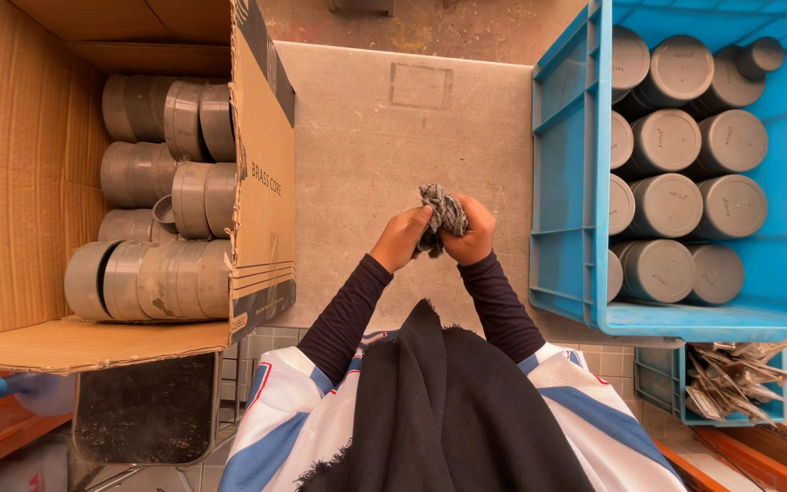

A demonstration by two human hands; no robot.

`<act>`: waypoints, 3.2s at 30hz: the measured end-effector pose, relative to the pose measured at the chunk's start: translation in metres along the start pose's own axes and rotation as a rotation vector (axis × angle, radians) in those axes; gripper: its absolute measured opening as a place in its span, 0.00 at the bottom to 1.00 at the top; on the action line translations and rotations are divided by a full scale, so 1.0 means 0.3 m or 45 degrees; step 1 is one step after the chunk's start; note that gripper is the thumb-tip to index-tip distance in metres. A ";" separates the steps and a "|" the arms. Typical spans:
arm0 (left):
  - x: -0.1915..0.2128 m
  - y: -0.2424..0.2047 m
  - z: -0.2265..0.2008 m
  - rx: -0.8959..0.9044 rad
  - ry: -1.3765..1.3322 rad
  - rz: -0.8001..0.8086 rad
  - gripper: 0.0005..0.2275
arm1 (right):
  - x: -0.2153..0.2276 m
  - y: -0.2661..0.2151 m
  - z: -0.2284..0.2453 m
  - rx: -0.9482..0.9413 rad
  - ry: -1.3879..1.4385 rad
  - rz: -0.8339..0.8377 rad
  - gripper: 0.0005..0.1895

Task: The person cleans grey plastic plumbing connectors by wiping them with a cloth and then places them into a blue storage crate.

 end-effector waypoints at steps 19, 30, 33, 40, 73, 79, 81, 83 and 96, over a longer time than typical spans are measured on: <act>-0.002 -0.044 0.019 -0.104 -1.161 -0.331 0.26 | -0.083 -0.058 0.161 -0.344 -0.480 0.705 0.38; 0.072 -0.107 -0.046 0.047 0.650 -0.362 0.26 | -0.166 -0.053 0.043 -0.343 -0.423 0.903 0.12; 0.091 -0.097 -0.105 -0.148 1.018 -0.262 0.25 | -0.176 -0.033 -0.023 -0.859 0.372 1.070 0.04; 0.097 -0.111 -0.144 -0.831 1.267 -0.349 0.36 | -0.160 -0.049 0.055 -0.088 1.077 0.347 0.09; 0.094 -0.135 -0.019 -0.340 0.605 -0.668 0.30 | -0.125 0.005 0.201 0.179 -0.004 0.346 0.19; 0.040 -0.154 -0.065 -0.635 0.934 -0.723 0.38 | -0.119 0.058 0.067 -0.122 0.038 0.299 0.16; 0.029 -0.161 -0.076 -0.658 0.849 -0.713 0.41 | -0.135 0.079 -0.002 -0.441 0.167 0.412 0.10; 0.023 -0.166 -0.068 -0.664 0.815 -0.750 0.40 | -0.151 0.099 -0.037 -0.550 0.251 0.451 0.09; 0.160 -0.194 -0.101 -0.329 0.354 -0.473 0.33 | -0.165 -0.100 -0.113 -0.697 1.402 -0.418 0.21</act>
Point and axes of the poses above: each hand's wrist, its own y-axis towards the middle knuckle, its own x-axis out of the back of the hand, z = x × y, the point moved 5 cm from there along y, towards the middle knuckle, and after that the axes turned 15 degrees about z, right-handed, at the moved point
